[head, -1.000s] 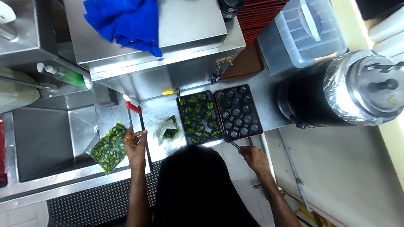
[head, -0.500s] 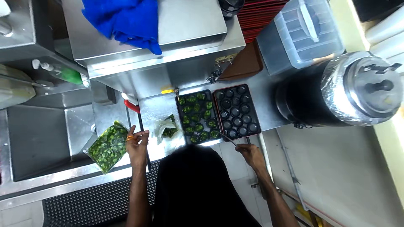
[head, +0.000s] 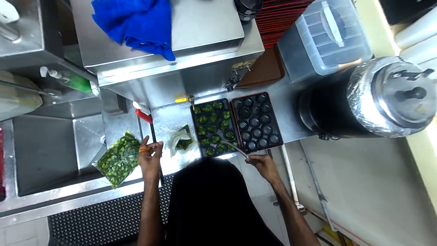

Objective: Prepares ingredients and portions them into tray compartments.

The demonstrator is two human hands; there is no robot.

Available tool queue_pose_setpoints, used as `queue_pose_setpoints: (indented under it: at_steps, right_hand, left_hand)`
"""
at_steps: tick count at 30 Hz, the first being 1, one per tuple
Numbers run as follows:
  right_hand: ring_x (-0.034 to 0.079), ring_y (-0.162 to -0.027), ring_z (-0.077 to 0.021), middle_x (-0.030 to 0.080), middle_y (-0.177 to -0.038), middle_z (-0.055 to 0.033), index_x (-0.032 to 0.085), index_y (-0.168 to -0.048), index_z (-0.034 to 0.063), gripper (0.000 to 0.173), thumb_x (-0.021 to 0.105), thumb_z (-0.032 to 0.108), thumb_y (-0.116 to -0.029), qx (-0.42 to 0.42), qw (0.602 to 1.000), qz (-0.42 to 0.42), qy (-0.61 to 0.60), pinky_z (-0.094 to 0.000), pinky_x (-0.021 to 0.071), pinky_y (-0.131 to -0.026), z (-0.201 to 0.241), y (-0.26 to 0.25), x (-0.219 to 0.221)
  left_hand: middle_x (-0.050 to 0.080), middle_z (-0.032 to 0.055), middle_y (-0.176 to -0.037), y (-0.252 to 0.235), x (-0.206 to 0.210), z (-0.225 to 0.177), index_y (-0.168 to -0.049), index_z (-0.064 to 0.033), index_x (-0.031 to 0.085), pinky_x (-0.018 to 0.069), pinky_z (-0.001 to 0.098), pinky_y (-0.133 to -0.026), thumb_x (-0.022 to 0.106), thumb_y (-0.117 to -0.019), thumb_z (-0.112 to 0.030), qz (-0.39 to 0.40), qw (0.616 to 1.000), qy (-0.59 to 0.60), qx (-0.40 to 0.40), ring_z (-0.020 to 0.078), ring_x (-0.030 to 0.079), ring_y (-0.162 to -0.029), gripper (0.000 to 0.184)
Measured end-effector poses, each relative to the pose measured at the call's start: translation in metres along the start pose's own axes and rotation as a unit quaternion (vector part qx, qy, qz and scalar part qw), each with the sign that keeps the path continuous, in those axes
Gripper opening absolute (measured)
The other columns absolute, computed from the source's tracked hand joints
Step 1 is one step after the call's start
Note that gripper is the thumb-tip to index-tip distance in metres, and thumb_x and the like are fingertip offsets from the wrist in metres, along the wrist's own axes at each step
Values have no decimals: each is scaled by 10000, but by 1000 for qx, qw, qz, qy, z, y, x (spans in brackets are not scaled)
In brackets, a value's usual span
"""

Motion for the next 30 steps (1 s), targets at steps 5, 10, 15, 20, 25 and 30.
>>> queue_pose_setpoints:
  at_steps: [5,10,15,20,25,30]
  right_hand:
    - [741,-953,-170,793,-1025,1,812,-1130,225,244,709,378,-969,-3,999,31,26,-511,569,-885,4,1,13]
    - [739,-958,-164,794,-1023,9,814,-1120,244,230,697,381,-978,0,998,44,40,-509,565,-881,5,3,16]
    - [738,-961,-184,792,-1028,11,810,-1127,268,232,677,396,-988,10,997,40,71,-521,563,-870,4,3,16]
    - [736,-966,-213,791,-1031,0,809,-1127,272,234,659,395,-995,11,992,59,108,-537,555,-861,7,3,21]
    - [734,-980,-241,787,-1039,-12,802,-1139,303,252,642,432,-993,14,986,75,147,-546,558,-858,10,-5,36]
    - [729,-984,-281,779,-1045,-39,781,-1169,315,276,625,454,-990,23,976,71,203,-560,558,-841,17,-5,39]
  left_hand:
    - [704,78,-944,1,-2,-2,-1493,46,416,544,270,-595,731,-938,-149,5,1000,-13,0,128,638,-677,667]
    - [706,76,-930,3,0,3,-1480,43,436,541,266,-591,730,-936,-136,7,1000,-8,-2,129,638,-672,644]
    - [709,67,-919,4,3,4,-1465,27,463,531,255,-583,723,-945,-141,17,1000,-12,-2,121,633,-665,605]
    - [709,69,-915,3,3,4,-1463,32,460,530,255,-579,726,-942,-136,14,1000,-10,2,120,628,-655,609]
    - [709,68,-915,4,1,4,-1456,26,473,535,257,-580,729,-940,-129,10,1000,-11,-3,126,638,-664,597]
    - [714,69,-916,5,-1,4,-1459,20,471,543,263,-596,724,-943,-130,9,1000,-7,-2,130,647,-681,594]
Point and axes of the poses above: each hand's wrist, its own y-axis away from the middle knuckle, its own x-axis out of the palm, z = x × y, the point moved 5 cm from there along -y, towards the middle knuckle
